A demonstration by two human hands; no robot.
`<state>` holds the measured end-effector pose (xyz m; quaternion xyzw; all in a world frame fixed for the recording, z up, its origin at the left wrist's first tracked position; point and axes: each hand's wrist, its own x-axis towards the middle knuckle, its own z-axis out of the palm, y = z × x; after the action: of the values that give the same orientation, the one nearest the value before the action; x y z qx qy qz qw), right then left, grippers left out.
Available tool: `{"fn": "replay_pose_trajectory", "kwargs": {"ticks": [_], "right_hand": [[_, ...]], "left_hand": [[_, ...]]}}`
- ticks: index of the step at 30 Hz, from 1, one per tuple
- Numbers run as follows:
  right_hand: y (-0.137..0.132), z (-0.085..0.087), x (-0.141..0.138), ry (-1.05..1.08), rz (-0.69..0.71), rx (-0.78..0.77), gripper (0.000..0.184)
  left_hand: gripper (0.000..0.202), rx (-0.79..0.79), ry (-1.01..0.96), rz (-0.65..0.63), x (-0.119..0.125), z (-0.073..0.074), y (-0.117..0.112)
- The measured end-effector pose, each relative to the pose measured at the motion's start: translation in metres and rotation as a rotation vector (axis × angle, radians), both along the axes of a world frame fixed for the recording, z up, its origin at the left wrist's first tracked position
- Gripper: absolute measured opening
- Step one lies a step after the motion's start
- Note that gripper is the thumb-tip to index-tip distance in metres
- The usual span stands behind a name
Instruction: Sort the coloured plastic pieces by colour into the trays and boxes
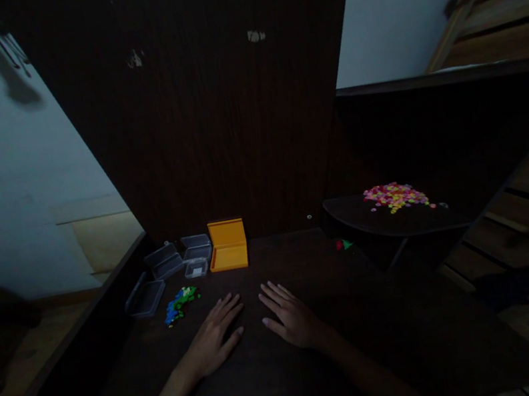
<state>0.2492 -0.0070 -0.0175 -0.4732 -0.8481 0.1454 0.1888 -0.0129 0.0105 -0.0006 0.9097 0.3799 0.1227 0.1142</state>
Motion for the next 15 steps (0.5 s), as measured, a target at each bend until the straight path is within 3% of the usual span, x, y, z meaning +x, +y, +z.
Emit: {"fn": "replay_pose_trajectory", "kwargs": {"ticks": [5,11,15], "right_hand": [[0.001,-0.003,0.001,-0.007,-0.002,0.000,0.055],[0.001,-0.006,0.002,0.000,-0.004,0.015,0.054],[0.001,-0.006,0.002,-0.002,0.002,0.015,0.055]], "left_hand": [[0.045,0.095,-0.075,0.136,-0.021,-0.006,0.003],[0.049,0.217,-0.164,0.447,-0.064,-0.005,0.018],[0.054,0.185,-0.198,0.539,-0.084,-0.010,0.034]]}}
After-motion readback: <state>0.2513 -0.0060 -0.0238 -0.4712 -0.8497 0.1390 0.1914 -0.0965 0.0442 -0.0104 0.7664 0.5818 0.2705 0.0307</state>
